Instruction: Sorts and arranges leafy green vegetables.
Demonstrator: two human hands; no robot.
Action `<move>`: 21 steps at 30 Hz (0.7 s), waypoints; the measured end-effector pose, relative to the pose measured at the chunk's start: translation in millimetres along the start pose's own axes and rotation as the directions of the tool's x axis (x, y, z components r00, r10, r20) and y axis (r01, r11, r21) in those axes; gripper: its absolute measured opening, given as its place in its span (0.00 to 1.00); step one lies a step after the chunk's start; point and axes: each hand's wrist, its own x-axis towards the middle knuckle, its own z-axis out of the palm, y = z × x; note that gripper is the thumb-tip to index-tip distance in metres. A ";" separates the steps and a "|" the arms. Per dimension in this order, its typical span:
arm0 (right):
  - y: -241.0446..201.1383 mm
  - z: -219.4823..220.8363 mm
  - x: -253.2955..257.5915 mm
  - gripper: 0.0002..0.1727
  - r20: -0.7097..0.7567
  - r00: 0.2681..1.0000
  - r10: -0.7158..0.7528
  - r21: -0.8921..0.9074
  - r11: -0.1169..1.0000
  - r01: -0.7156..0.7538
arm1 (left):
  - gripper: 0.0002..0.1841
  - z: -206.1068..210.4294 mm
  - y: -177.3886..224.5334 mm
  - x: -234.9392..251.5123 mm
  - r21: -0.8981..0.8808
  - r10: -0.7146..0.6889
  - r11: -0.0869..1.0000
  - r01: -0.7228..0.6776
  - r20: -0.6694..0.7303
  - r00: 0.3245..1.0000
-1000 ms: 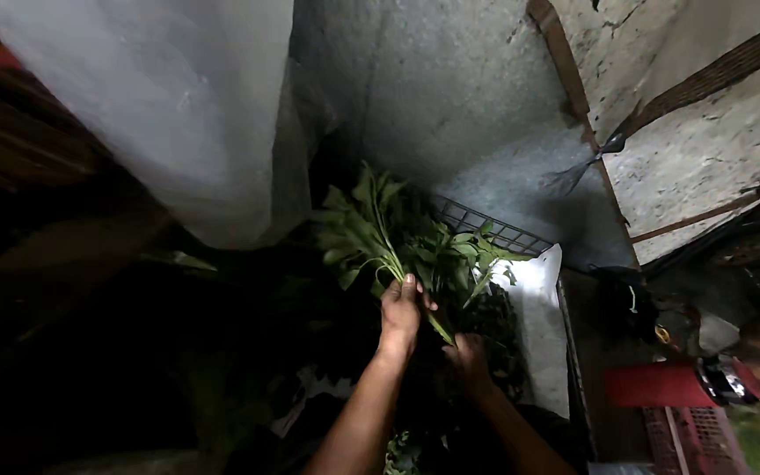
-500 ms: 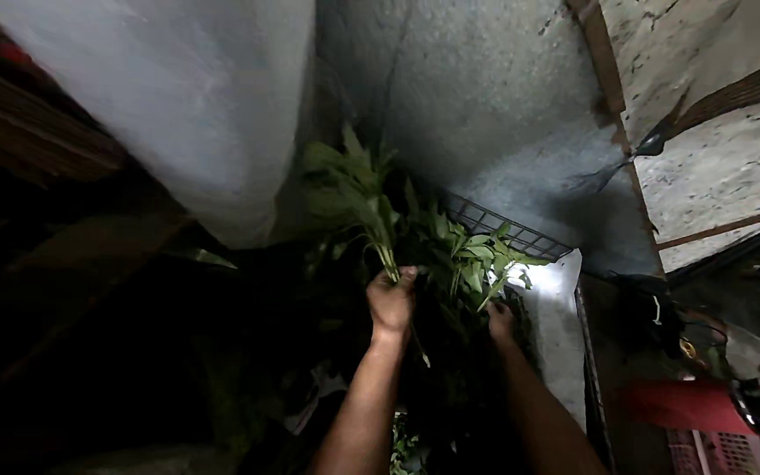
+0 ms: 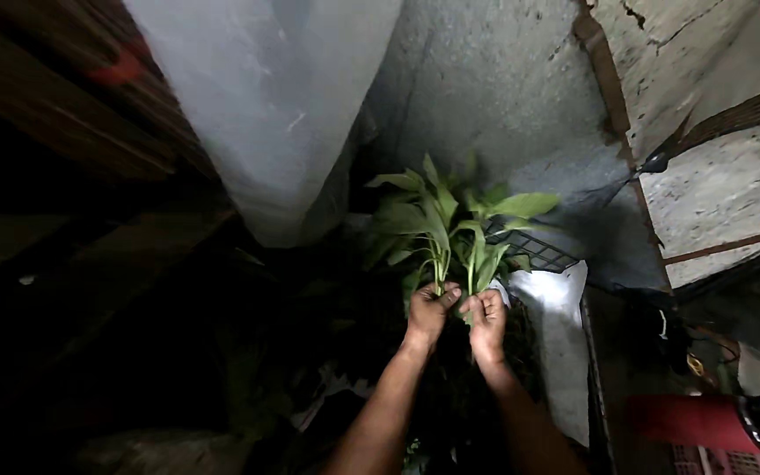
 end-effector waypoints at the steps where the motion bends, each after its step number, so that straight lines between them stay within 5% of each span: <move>1: -2.6 4.9 -7.3 0.02 0.054 0.998 0.028 -0.025 0.999 -0.027 | 0.06 0.1 -0.8 -1.2 0.001 -0.031 1.000 0.031 0.033 0.999; 8: -1.9 13.3 -42.2 0.04 0.221 0.964 0.146 0.038 0.987 -0.158 | 0.05 -11.2 1.6 -2.8 0.093 0.007 0.996 -0.002 -0.047 0.999; 16: 6.8 -19.8 -91.3 0.12 0.366 0.914 0.175 -0.164 0.979 -0.122 | 0.07 -41.1 22.3 3.1 0.024 0.080 0.997 -0.076 -0.390 0.917; 19: 10.3 -50.0 -99.2 0.19 0.481 0.761 0.435 -0.502 0.848 -0.168 | 0.09 -54.1 30.1 3.9 -0.041 0.151 0.980 -0.193 -0.468 0.871; 21: 16.5 -64.4 -93.6 0.23 0.551 0.513 0.659 -0.748 0.662 -0.048 | 0.10 -59.0 36.4 4.2 -0.099 0.160 0.967 -0.235 -0.484 0.860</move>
